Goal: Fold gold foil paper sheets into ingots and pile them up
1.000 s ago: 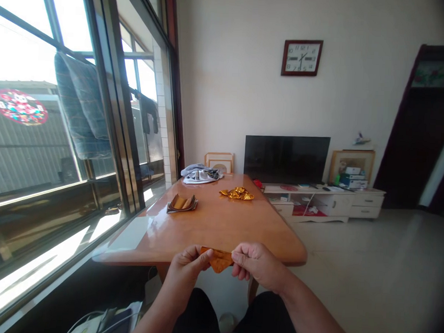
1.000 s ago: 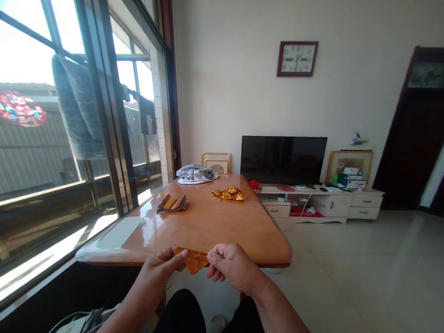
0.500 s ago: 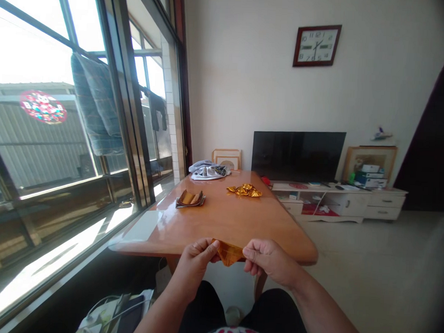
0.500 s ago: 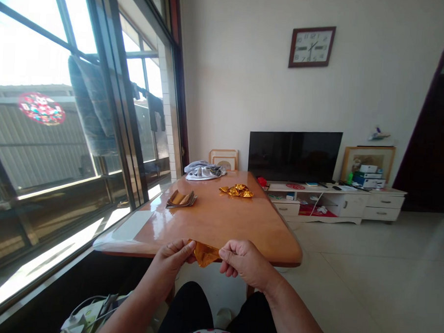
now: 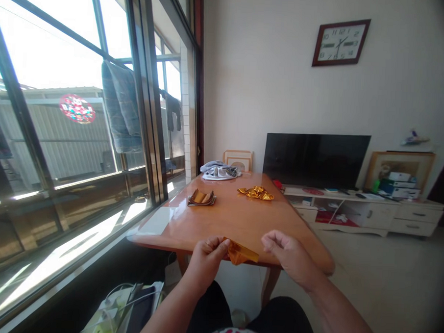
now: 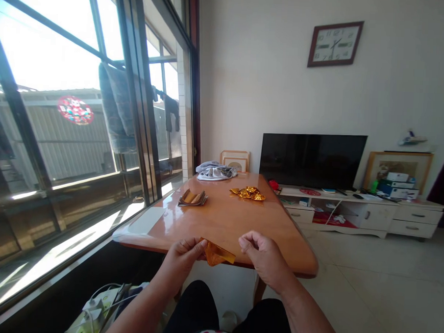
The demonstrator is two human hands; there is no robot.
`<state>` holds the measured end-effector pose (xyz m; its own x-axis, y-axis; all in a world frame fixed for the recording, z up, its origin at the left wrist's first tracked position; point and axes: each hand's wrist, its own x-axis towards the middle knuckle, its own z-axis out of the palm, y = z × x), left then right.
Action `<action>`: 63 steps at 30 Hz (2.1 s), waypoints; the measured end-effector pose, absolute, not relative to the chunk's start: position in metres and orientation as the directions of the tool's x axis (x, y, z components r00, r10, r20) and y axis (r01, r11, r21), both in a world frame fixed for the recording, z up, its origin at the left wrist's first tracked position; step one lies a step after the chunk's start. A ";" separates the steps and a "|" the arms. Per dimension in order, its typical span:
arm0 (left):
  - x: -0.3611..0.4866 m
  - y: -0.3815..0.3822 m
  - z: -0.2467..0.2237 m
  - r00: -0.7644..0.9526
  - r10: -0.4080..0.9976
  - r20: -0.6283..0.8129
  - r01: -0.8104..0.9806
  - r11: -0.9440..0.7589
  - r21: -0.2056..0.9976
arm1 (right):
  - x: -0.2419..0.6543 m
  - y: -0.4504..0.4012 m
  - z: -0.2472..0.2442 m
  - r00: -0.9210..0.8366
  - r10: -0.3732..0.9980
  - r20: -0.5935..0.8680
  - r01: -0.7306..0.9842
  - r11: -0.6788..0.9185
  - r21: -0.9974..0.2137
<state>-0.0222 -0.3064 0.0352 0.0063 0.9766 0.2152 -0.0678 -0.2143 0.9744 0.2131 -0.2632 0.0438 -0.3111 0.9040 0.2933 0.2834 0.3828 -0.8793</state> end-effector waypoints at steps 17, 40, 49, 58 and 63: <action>-0.010 -0.312 0.039 0.045 0.970 0.241 -0.198 -0.227 0.954 | 0.174 -0.272 0.030 -0.448 0.862 0.237 0.033 0.281 -0.959; 0.013 -0.298 0.019 -0.277 0.882 0.382 -0.097 -0.421 0.902 | 0.148 -0.284 0.020 -0.044 0.721 0.692 0.416 0.643 -0.643; 0.012 -0.296 0.017 -0.339 0.872 0.354 -0.112 -0.411 0.905 | 0.145 -0.284 0.017 -0.106 0.620 0.777 0.556 0.685 -0.471; 0.006 -0.287 0.005 -0.379 0.825 0.419 0.133 -0.399 0.907 | 0.140 -0.280 0.017 -0.138 0.618 0.774 0.642 0.651 -0.405; 0.008 -0.286 0.006 -0.376 0.851 0.366 0.026 -0.385 0.922 | 0.139 -0.278 0.014 -0.092 0.654 0.751 0.599 0.639 -0.482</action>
